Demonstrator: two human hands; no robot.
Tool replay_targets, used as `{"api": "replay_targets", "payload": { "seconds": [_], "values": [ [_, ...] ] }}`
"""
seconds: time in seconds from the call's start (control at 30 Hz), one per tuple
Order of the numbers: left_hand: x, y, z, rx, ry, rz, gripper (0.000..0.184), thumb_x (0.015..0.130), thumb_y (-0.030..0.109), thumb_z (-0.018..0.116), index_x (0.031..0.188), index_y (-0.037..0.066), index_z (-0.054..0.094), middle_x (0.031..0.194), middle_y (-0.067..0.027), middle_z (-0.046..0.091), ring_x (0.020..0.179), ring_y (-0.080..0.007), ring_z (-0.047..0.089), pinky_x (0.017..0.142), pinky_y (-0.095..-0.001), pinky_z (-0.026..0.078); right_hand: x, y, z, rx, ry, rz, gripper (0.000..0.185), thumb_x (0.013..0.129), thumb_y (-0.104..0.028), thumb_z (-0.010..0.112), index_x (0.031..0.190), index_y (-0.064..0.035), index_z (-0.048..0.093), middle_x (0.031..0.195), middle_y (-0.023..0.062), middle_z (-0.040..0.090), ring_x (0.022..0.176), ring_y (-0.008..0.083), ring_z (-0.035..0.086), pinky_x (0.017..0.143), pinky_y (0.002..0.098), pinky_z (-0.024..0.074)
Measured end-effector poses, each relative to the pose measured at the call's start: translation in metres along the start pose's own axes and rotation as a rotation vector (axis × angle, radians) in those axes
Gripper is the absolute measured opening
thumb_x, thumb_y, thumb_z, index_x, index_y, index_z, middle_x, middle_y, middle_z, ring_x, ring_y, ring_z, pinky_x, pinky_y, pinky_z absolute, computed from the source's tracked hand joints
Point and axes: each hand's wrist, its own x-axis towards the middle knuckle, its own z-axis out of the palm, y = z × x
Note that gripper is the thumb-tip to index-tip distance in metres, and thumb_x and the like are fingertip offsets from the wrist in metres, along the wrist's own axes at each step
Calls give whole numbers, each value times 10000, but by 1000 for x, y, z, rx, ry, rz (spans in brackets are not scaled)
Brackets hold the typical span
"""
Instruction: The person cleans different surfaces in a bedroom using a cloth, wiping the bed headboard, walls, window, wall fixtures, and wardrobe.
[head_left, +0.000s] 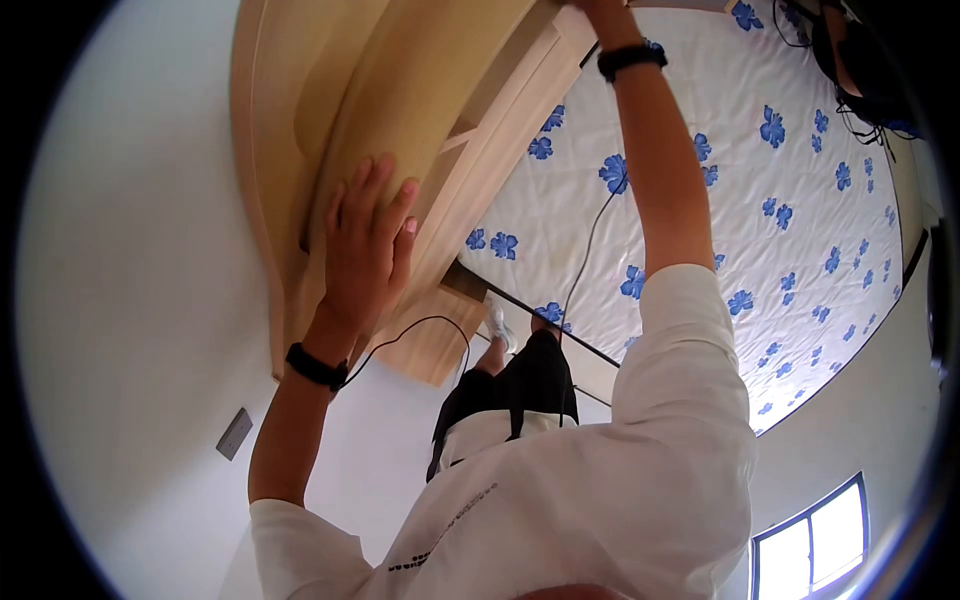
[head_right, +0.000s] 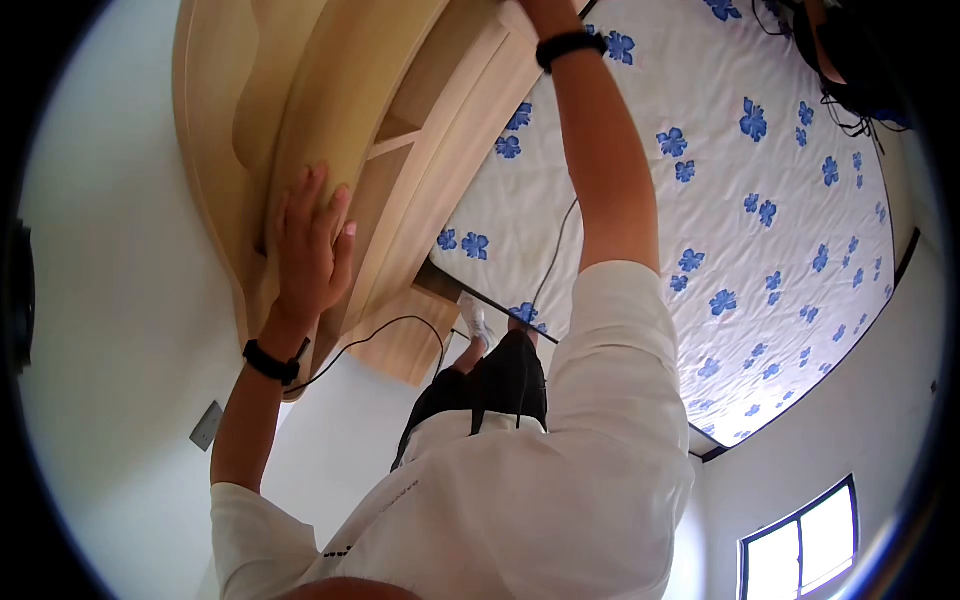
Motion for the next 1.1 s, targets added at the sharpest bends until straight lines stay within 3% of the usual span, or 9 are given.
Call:
{"api": "replay_targets", "payload": {
  "seconds": [0.17,0.27,0.43,0.57,0.7,0.83,0.9,0.97,1.1],
  "values": [
    [3,0,4,17,49,21,462,924,114,569,1379,110,487,1484,-175,421,1374,-367,397,1092,-546,301,-89,-68,-19,334,44,-175,520,716,-258,667,1198,-64,648,1265,181,549,1170,405,464,1021,533,359],
    [0,0,0,30,6,70,472,942,92,562,1396,39,444,1501,-241,381,1382,-421,361,1121,-533,282,-154,-110,-10,579,186,-194,418,704,-222,669,1091,-64,679,1153,170,574,1076,397,495,959,534,387],
    [-1,-5,9,6,41,80,474,955,85,561,1401,7,422,1495,-247,370,1384,-409,360,1131,-511,285,-176,-114,-6,805,179,-307,181,682,-173,656,830,-73,683,1011,124,615,935,341,541,868,454,420],
    [0,-4,8,57,20,115,458,979,104,548,1403,-4,411,1495,-254,353,1392,-408,344,1138,-498,281,-146,-99,-21,701,147,-399,184,705,-188,639,841,-77,693,1020,96,642,949,303,573,824,425,442],
    [-1,-9,16,-3,73,118,456,976,117,547,1403,15,426,1501,-241,358,1392,-404,345,1129,-511,284,-147,-105,-31,728,84,-285,216,789,-227,611,921,-84,703,1035,94,664,984,281,604,843,424,460],
    [0,-10,15,6,70,158,446,1002,129,525,1404,-15,397,1518,-254,320,1403,-404,323,1140,-477,278,-161,-128,-9,829,117,-327,216,807,-253,600,876,-81,710,917,139,676,890,325,624,823,458,472],
    [-2,-7,14,26,58,143,444,1006,139,520,1402,-19,397,1518,-254,320,1404,-404,321,1142,-479,273,-161,-132,-9,691,-24,-353,236,813,-273,596,833,-60,697,875,171,670,850,354,629,805,470,473],
    [-1,-7,10,56,56,134,443,1009,148,514,1401,-24,396,1517,-254,320,1405,-404,319,1144,-480,268,-157,-138,-12,614,-174,-289,218,824,-219,582,791,-26,679,905,205,666,833,377,631,805,483,473],
    [1,-7,10,45,48,132,441,1017,173,504,1396,-28,401,1516,-253,321,1405,-404,320,1146,-479,263,-159,-131,-4,913,-8,-408,173,840,-121,553,833,2,674,982,227,661,897,383,632,837,476,478]
  ]
}}
